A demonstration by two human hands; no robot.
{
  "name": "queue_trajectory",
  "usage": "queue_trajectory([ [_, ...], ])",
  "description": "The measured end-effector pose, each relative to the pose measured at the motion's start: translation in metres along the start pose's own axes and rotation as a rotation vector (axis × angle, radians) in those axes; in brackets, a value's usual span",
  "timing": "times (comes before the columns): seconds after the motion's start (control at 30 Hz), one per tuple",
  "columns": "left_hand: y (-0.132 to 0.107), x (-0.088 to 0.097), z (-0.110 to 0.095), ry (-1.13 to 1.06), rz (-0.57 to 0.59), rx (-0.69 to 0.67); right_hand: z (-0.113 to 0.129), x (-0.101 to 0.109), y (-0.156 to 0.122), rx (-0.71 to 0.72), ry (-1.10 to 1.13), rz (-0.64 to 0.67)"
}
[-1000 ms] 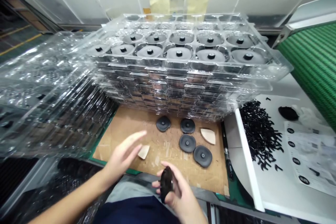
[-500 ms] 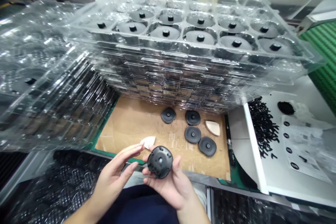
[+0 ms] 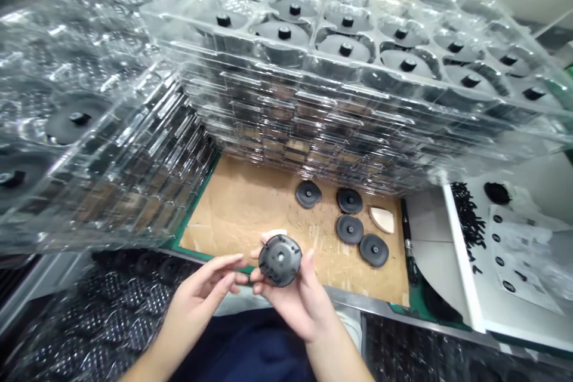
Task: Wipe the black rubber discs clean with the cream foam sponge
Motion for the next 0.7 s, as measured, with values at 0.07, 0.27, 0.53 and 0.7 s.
queue_trajectory([
  [0.07,0.0,-0.008,0.01,-0.244,0.096,0.161,0.018,-0.008,-0.007,0.187,-0.503,-0.062],
  [0.27,-0.004,-0.032,0.015,-0.735,0.273,0.373,0.026,-0.064,-0.02,0.522,-1.636,0.063],
  [0.53,-0.009,-0.032,0.013,-0.933,0.246,0.37,0.016,-0.072,-0.011,0.4,-1.69,0.04],
  [0.7,-0.013,-0.04,0.009,-1.009,0.256,0.354,0.012,-0.073,-0.012,0.436,-1.665,0.022],
])
Point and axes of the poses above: each hand's wrist, its own y-axis towards the middle knuckle, its own x-axis out of the back of the hand, z = x × y, the point moved 8 cm from there along y, towards the middle knuckle, and after that the axes turned 7 degrees about -x, right-handed, at the moved point
